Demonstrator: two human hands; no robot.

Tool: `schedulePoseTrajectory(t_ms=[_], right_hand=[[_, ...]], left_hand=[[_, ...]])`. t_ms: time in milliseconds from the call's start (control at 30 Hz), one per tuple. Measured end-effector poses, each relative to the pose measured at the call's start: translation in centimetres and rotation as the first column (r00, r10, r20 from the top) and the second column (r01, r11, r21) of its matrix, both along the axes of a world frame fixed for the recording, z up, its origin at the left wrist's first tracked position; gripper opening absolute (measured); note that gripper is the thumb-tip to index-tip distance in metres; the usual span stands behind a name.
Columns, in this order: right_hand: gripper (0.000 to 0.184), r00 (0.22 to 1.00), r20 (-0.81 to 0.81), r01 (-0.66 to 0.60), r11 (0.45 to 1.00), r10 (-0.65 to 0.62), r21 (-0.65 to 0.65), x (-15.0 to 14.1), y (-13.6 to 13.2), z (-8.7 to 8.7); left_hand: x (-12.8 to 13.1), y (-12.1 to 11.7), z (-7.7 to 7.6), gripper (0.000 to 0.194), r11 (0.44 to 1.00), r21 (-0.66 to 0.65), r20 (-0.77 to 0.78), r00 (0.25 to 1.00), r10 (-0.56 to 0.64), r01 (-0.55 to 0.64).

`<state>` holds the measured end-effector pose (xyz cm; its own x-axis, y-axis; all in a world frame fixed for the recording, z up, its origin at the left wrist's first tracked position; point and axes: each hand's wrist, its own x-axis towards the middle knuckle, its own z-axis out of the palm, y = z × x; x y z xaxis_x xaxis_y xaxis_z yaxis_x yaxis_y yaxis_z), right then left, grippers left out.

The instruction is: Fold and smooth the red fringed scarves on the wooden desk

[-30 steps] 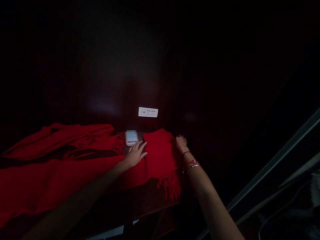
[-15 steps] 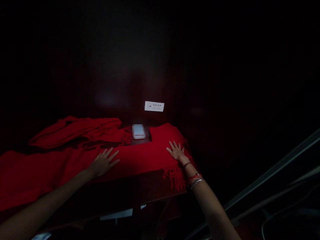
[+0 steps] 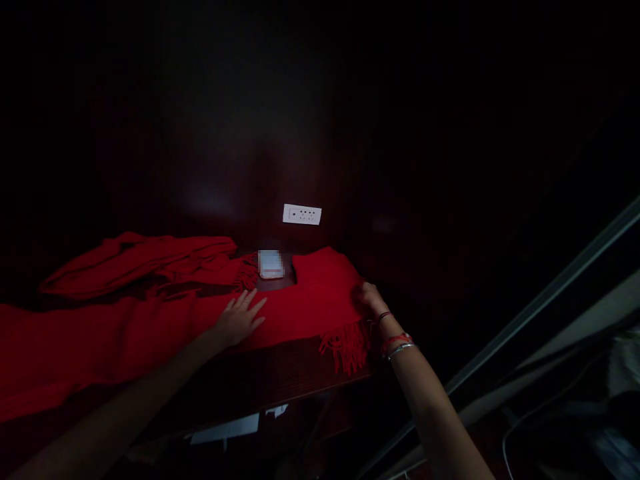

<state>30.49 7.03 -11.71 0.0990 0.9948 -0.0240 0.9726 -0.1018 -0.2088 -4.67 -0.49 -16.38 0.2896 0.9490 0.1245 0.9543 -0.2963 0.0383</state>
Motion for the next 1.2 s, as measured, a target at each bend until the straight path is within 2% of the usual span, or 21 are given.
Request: schedulePoseTrajectory(t_ms=[100, 167, 300, 400, 500, 600, 700, 800, 867, 1067, 1200], right_hand=[[0.026, 0.998, -0.035, -0.048, 0.996, 0.05, 0.073, 0.1, 0.0, 1.6], [0.03, 0.996, -0.046, -0.074, 0.99, 0.08, 0.118, 0.4, -0.1, 2.9], [0.028, 0.992, -0.016, -0.119, 0.986, 0.122, 0.12, 1.7, -0.1, 5.7], [0.024, 0.994, 0.066, -0.089, 0.992, 0.083, 0.087, 2.3, -0.1, 7.6], [0.024, 0.987, 0.163, -0.033, 0.993, 0.014, 0.114, 1.8, -0.4, 8.3], [0.031, 0.974, 0.225, -0.045, 0.988, 0.01, 0.151, 0.6, -1.2, 7.4], [0.031, 0.968, 0.243, -0.085, 0.99, 0.057, 0.111, -0.3, -2.0, 5.6], [0.025, 0.971, 0.21, -0.114, 0.993, 0.112, -0.003, -0.5, -2.0, 3.8], [0.028, 0.975, 0.172, -0.132, 0.989, 0.141, -0.06, -0.5, -1.7, 2.8], [0.046, 0.99, 0.074, -0.117, 0.991, 0.121, -0.06, -0.9, -0.6, 0.1], [0.049, 0.994, 0.047, -0.092, 0.994, 0.095, -0.063, 0.1, -0.2, -0.5]], left_hand=[[3.1, 0.4, -0.6, 0.054, 0.997, -0.062, 0.056, 0.997, -0.048, 0.051], [3.8, 0.7, -1.4, 0.052, 0.998, -0.046, 0.065, 0.997, -0.033, 0.036], [3.5, 1.2, -2.7, 0.05, 0.999, 0.016, 0.084, 0.996, -0.029, 0.028], [3.2, 1.3, -2.7, 0.05, 0.999, 0.009, 0.089, 0.996, -0.031, 0.03], [3.3, 1.2, -2.4, 0.051, 1.0, -0.001, 0.088, 0.996, -0.023, 0.023], [3.5, 1.1, -2.3, 0.05, 1.0, 0.003, 0.086, 0.996, -0.018, 0.018], [3.0, 0.9, -2.3, 0.05, 0.999, -0.005, 0.085, 0.996, -0.035, 0.035], [1.9, 0.7, -2.2, 0.05, 0.997, -0.036, 0.065, 0.996, -0.062, 0.064], [1.0, 0.5, -2.1, 0.051, 0.995, -0.063, 0.052, 0.996, -0.076, 0.079], [0.0, -0.1, -1.7, 0.05, 0.994, -0.065, 0.057, 0.995, -0.082, 0.086], [0.3, -0.4, -1.4, 0.048, 0.996, -0.056, 0.043, 0.997, -0.069, 0.071]])
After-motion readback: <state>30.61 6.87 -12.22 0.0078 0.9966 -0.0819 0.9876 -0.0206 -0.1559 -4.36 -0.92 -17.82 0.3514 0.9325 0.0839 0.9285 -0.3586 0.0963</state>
